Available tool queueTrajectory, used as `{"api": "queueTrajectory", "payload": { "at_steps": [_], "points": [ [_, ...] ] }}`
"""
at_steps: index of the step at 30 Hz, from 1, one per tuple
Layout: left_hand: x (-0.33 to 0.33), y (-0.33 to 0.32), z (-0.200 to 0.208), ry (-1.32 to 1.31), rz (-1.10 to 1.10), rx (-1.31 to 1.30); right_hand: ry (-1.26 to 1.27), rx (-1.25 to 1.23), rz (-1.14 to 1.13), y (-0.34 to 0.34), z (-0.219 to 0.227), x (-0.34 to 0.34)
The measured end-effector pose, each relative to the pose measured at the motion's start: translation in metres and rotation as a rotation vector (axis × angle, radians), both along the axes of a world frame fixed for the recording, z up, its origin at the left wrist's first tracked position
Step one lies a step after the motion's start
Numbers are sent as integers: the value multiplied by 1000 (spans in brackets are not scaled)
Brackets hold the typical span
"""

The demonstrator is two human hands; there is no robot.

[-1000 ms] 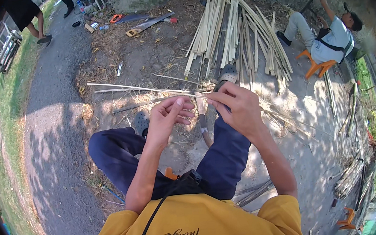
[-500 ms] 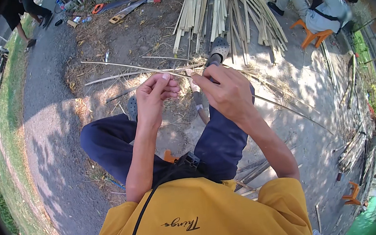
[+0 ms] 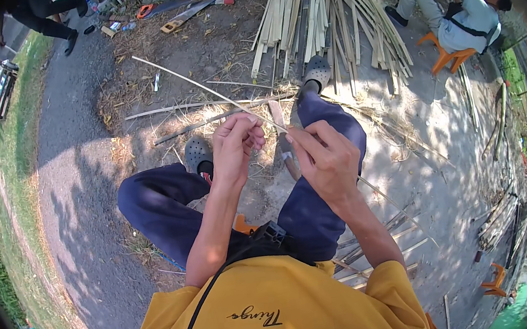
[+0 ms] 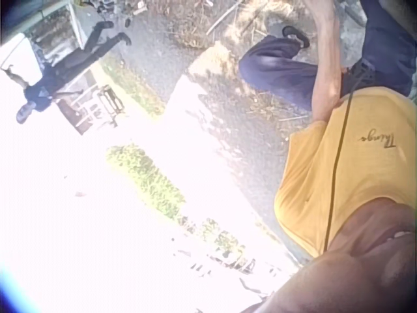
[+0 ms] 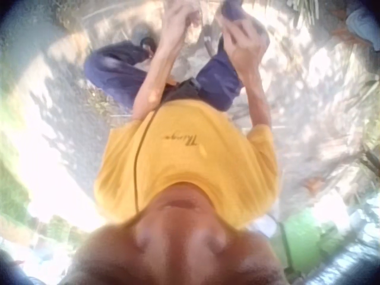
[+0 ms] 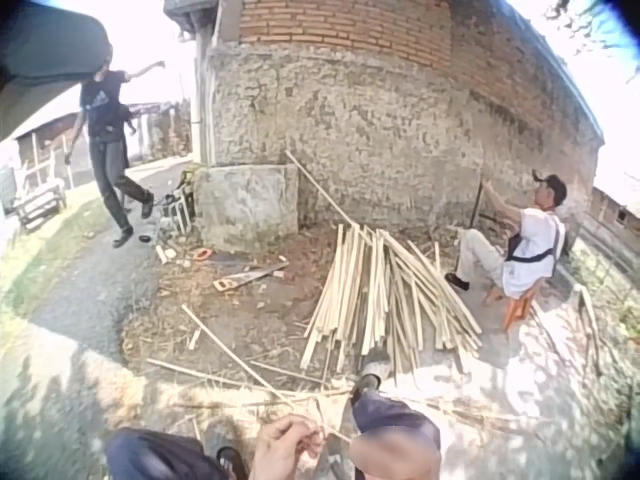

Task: The person uses a large blade to shave or peel thin strips of bamboo by hand while sitting on a stool outdoors.

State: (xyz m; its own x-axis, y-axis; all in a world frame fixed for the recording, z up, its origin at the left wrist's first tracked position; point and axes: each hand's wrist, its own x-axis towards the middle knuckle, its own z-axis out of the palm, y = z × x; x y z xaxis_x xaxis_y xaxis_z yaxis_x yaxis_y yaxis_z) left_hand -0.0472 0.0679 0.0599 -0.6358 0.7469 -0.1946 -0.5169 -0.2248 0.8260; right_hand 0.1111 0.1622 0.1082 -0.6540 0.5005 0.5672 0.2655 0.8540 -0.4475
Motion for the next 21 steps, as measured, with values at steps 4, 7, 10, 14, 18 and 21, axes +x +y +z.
{"api": "queueTrajectory", "payload": {
  "at_steps": [4, 7, 10, 14, 18, 21],
  "points": [
    [4, 4, 6, 25, -31, 8, 37, -32, -37, -3, 1, 4],
    [5, 2, 8, 11, -66, 30, 64, -84, -67, -3, 3, 9],
    [6, -2, 9, -42, -96, 104, 85, -131, -92, -5, 6, 14],
    [11, -3, 12, -84, -144, 133, 90, -191, -88, -8, 14, 21],
    [17, 2, 17, 54, -71, 119, 133, -295, -78, -9, 23, 20],
    [16, 1, 18, 98, -177, 190, 122, -451, -22, 1, 39, -6]
  ]
}}
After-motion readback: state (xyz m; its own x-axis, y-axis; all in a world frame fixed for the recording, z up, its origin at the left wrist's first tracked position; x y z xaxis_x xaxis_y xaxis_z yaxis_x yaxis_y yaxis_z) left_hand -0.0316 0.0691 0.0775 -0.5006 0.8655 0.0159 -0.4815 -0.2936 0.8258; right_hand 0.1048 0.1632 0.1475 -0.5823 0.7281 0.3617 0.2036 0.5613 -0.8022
